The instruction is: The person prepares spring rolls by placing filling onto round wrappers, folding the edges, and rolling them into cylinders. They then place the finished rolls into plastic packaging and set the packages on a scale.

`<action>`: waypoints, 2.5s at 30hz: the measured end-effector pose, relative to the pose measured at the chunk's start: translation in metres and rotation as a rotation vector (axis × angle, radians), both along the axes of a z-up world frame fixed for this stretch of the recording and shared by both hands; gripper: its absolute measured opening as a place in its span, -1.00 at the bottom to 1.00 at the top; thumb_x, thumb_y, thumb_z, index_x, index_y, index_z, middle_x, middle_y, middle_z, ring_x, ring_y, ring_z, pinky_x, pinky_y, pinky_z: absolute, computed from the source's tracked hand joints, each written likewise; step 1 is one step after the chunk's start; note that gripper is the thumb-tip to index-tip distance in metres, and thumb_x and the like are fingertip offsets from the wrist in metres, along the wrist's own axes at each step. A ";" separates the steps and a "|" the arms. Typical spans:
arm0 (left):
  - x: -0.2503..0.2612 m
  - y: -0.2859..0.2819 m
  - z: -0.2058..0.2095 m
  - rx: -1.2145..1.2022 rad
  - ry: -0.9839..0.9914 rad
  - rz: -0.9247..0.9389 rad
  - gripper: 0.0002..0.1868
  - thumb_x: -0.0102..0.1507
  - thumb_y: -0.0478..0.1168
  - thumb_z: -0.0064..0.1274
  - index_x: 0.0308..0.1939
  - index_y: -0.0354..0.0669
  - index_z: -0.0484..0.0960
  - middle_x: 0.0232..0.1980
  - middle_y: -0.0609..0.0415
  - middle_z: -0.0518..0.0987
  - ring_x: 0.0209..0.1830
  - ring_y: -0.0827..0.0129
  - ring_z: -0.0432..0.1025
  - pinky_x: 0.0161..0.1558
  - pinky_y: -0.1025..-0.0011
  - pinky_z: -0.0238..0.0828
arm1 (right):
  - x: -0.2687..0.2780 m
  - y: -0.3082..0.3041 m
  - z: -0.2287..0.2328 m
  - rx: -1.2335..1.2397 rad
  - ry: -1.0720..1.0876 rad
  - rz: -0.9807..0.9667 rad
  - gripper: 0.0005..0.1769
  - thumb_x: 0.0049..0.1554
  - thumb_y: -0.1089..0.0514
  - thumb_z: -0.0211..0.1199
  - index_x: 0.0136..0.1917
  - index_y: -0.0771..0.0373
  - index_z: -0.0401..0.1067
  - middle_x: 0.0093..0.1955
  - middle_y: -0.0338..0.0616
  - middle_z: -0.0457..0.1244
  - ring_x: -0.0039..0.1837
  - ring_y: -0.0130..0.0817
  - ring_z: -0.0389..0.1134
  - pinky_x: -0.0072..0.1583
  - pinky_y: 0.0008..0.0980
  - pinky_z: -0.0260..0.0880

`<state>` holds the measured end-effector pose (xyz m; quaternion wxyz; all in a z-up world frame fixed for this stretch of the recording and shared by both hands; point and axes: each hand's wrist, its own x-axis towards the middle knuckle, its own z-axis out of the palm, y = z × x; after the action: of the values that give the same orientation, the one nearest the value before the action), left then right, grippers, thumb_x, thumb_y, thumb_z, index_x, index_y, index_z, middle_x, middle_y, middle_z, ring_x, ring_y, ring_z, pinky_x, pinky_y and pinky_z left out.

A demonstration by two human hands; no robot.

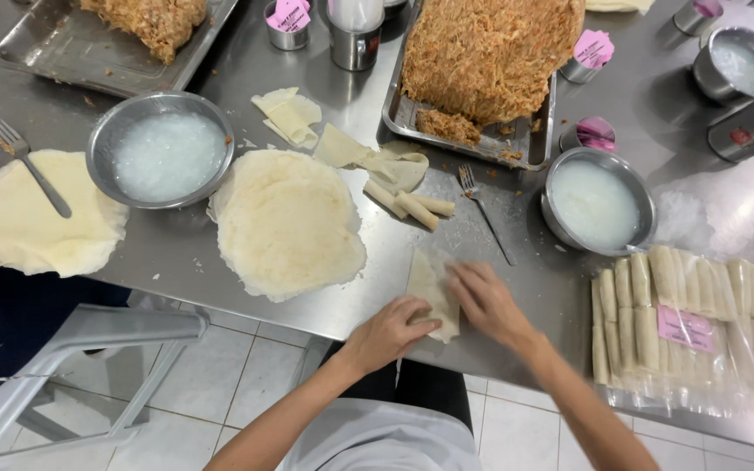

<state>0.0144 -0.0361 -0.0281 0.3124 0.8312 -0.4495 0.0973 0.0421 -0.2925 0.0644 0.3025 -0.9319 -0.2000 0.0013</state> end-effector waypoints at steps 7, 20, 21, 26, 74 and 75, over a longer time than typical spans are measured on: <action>-0.013 -0.008 0.047 -0.107 0.006 0.085 -0.80 0.54 -0.25 -0.05 0.17 -0.08 0.66 0.12 0.18 0.67 0.29 0.38 0.57 0.29 0.46 0.59 | -0.069 -0.011 -0.041 0.412 0.172 -0.067 -0.18 0.07 0.15 0.60 0.55 0.19 0.38 0.36 -0.04 0.32 0.32 -0.15 0.48 0.33 -0.15 0.55; 0.019 0.014 0.051 -0.157 0.626 0.262 -0.79 0.40 -0.07 0.23 0.05 -0.01 0.72 0.00 0.06 0.77 0.07 0.18 0.67 0.06 0.30 0.64 | -0.024 -0.008 -0.035 0.298 0.027 0.120 -0.79 0.20 0.33 0.37 0.12 0.31 0.63 0.05 0.01 0.47 0.12 -0.05 0.52 0.19 -0.05 0.56; 0.024 0.011 0.044 -0.171 0.502 0.338 -0.83 0.38 -0.05 0.27 -0.08 -0.01 0.81 -0.05 0.14 0.75 0.03 0.24 0.67 0.01 0.41 0.64 | -0.019 -0.010 -0.043 0.269 -0.071 0.084 -0.84 0.21 0.28 0.39 0.08 0.31 0.66 0.07 0.01 0.45 0.11 -0.04 0.51 0.16 -0.07 0.57; 0.012 0.006 0.021 -0.105 0.097 0.269 -0.87 0.46 -0.14 0.13 0.05 0.05 0.71 -0.07 0.19 0.67 0.03 0.31 0.62 0.05 0.42 0.63 | -0.025 -0.002 -0.038 0.250 -0.212 0.178 -0.77 0.24 0.31 0.35 0.17 0.34 0.63 0.14 0.14 0.41 0.18 0.10 0.46 0.19 0.03 0.51; 0.072 0.031 0.043 -0.007 0.031 0.227 -0.69 0.50 -0.09 0.04 0.23 -0.13 0.66 0.23 -0.12 0.66 0.36 0.06 0.51 0.31 0.23 0.54 | 0.008 0.035 -0.005 0.021 -0.367 0.085 -0.76 0.29 0.33 0.31 0.22 0.35 0.61 0.14 0.07 0.44 0.25 -0.07 0.48 0.30 -0.14 0.48; 0.067 0.044 0.047 -0.069 0.073 0.299 -0.63 0.47 -0.12 0.10 0.30 -0.21 0.66 0.32 -0.18 0.63 0.46 0.02 0.45 0.43 0.19 0.45 | 0.006 0.037 -0.004 -0.016 -0.339 0.068 -0.73 0.29 0.30 0.34 0.26 0.32 0.60 0.17 0.04 0.44 0.27 -0.08 0.48 0.30 -0.15 0.47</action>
<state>0.0817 0.0081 0.0190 0.3389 0.8806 -0.3056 0.1280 0.0476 -0.2550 0.0606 0.2568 -0.9139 -0.2796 -0.1439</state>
